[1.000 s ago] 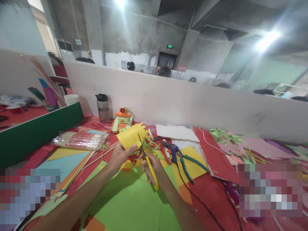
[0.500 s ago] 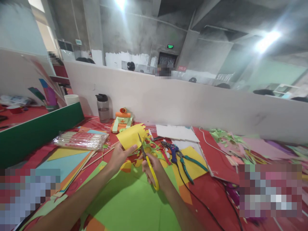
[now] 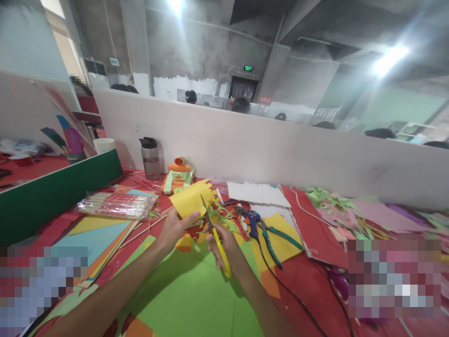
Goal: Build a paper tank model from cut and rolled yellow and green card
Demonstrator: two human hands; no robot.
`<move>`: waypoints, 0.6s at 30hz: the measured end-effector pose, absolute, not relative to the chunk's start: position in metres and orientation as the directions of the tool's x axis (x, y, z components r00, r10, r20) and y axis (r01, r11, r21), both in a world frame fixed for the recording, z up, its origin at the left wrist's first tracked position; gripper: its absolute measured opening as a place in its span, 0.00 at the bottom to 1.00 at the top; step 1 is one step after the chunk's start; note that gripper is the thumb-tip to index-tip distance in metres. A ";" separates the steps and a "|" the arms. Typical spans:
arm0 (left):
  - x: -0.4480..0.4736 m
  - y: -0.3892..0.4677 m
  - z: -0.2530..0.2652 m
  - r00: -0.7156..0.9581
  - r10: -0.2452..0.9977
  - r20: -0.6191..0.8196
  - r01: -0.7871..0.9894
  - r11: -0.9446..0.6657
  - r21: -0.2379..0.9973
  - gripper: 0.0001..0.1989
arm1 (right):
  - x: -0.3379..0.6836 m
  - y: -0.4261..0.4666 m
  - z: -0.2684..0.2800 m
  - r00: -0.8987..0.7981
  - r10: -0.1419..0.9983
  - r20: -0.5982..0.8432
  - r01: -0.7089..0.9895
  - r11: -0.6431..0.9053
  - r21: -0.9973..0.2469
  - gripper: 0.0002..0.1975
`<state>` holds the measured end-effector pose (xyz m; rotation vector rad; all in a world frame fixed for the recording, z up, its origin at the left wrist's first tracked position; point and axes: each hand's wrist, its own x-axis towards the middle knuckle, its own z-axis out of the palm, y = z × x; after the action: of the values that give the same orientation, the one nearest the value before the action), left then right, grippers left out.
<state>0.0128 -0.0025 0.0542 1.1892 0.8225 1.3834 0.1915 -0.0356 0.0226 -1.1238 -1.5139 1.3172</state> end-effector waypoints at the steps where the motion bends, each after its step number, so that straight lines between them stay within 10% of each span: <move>1: 0.013 -0.002 0.054 0.086 0.973 0.213 -0.281 -0.181 0.942 0.19 | 0.192 -0.035 0.022 -0.270 0.963 0.023 0.106 0.054 -0.993 0.28; 18: 0.013 -0.001 0.050 0.046 0.985 0.166 -0.348 -0.140 0.927 0.18 | 0.192 -0.037 0.029 -0.233 0.972 -0.012 0.208 0.038 -0.977 0.29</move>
<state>0.0127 -0.0014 0.0500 1.0879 0.8146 1.4110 0.1923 -0.0366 0.0287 -1.2352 -1.5507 1.2629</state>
